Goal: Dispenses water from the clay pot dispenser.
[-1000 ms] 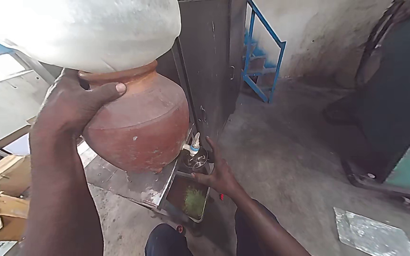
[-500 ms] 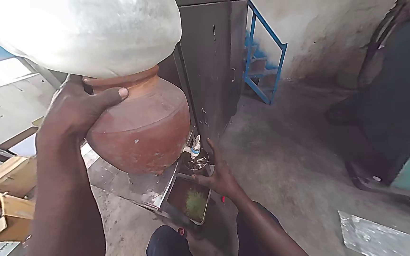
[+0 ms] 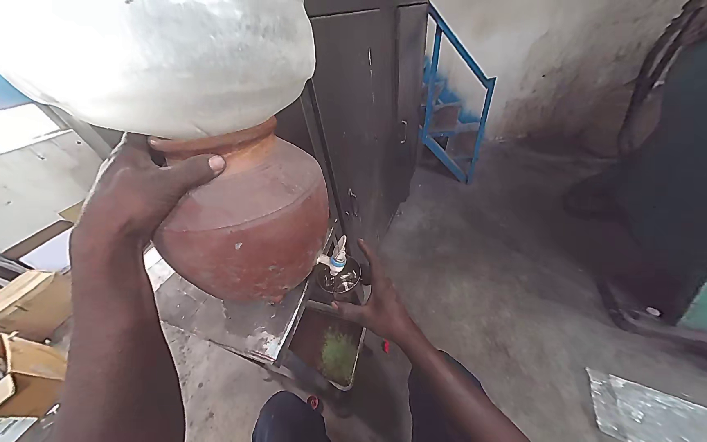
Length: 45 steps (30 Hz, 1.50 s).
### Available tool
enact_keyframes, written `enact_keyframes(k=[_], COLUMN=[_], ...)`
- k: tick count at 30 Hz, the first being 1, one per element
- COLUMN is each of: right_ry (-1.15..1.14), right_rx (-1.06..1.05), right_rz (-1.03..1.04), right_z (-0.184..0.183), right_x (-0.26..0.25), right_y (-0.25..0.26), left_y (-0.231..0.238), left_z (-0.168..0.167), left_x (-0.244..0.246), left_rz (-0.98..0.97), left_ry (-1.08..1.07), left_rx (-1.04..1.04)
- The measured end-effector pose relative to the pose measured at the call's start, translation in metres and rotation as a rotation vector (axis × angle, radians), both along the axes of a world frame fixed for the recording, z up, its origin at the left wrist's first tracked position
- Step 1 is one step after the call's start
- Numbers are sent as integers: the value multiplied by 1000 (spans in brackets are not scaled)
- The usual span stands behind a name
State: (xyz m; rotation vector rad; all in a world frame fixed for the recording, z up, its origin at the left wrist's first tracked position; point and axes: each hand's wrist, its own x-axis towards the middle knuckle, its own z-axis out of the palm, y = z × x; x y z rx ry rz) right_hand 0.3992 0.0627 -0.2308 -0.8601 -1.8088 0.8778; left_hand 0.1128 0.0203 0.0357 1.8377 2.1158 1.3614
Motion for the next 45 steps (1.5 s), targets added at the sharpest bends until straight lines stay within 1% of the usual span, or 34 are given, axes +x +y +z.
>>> enact_keyframes(k=[16,29,33,39,45], right_ry=[5,5,-9,28,43], right_rx=[3,17,12,28,38], right_rz=[4,7,3,20,24], right_z=[1,2,3,1,-1], right_x=[1,2,2,0,0], right_y=[-1,1,1,1,3], left_y=[2,1,1,5,2], left_z=[-1,1,0,-1,1], left_x=[1,1,0,-6,0], left_rz=[-72,-18,-47,-29,2], left_ry=[-20,-8,-22,-13,3], left_rx=[24,7,20,9,2])
